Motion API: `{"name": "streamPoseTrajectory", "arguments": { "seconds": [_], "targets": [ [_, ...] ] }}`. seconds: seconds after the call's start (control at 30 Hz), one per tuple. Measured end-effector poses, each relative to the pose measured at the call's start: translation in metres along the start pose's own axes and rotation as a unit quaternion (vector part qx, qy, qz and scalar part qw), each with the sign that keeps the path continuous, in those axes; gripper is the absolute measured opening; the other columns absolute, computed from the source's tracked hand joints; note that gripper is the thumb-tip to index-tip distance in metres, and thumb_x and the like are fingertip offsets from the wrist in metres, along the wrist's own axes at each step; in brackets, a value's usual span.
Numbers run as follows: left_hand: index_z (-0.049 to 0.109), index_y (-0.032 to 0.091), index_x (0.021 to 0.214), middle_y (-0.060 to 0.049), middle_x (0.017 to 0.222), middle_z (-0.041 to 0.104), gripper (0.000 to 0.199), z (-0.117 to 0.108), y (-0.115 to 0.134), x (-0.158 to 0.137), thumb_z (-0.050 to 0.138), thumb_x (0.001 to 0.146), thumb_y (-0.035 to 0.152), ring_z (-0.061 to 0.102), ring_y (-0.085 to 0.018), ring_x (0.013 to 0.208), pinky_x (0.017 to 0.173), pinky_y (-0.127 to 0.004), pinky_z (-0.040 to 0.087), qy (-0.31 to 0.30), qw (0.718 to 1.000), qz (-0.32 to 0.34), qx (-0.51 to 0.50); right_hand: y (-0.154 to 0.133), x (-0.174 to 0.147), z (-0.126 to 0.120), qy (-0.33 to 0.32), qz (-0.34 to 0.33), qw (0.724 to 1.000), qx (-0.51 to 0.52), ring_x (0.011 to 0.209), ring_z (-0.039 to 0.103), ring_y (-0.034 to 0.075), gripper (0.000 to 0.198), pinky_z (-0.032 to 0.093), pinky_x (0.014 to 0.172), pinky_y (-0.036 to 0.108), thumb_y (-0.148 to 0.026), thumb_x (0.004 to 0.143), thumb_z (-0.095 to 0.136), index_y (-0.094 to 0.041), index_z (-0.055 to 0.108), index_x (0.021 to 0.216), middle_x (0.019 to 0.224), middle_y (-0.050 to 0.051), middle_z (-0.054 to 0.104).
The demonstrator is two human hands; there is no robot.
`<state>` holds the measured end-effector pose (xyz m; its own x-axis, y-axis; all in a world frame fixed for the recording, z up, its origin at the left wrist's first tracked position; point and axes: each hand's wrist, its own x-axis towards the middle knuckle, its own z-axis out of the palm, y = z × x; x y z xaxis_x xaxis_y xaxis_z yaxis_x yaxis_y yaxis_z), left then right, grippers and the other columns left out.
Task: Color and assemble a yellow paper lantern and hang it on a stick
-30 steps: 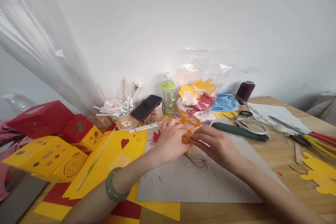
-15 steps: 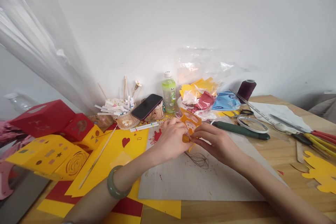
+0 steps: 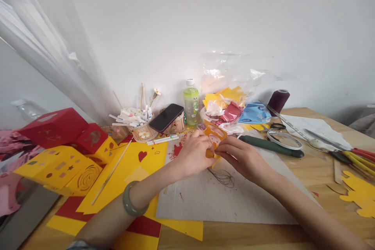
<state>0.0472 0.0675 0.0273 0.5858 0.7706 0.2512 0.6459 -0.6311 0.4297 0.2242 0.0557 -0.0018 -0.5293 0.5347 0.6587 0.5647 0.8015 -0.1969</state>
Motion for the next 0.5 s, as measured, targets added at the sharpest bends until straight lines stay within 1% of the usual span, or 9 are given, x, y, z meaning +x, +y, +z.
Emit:
{"name": "streamPoseTrajectory", "arguments": {
  "seconds": [0.27, 0.5],
  "targets": [
    [0.061, 0.020, 0.071, 0.000, 0.085, 0.064, 0.005, -0.0022, 0.0018, 0.0001, 0.061, 0.072, 0.015, 0.046, -0.020, 0.097, 0.085, -0.037, 0.039, -0.007, 1.000, 0.004, 0.004, -0.0022, 0.0009, -0.0036, -0.014, -0.003, 1.000, 0.001, 0.074, 0.059, 0.017, 0.015, 0.050, 0.060, 0.029, -0.018, 0.088, 0.048, -0.018, 0.062, 0.082, 0.079, 0.007, 0.064],
    [0.059, 0.019, 0.071, 0.000, 0.088, 0.064, 0.005, -0.0011, 0.0003, -0.0003, 0.062, 0.072, 0.015, 0.046, -0.020, 0.098, 0.086, -0.037, 0.039, -0.006, 1.000, 0.009, -0.008, -0.0004, -0.0001, -0.0017, -0.012, 0.001, 1.000, 0.005, 0.075, 0.059, 0.017, 0.016, 0.049, 0.061, 0.030, -0.015, 0.089, 0.046, -0.018, 0.061, 0.087, 0.082, 0.008, 0.064]
  ]
}}
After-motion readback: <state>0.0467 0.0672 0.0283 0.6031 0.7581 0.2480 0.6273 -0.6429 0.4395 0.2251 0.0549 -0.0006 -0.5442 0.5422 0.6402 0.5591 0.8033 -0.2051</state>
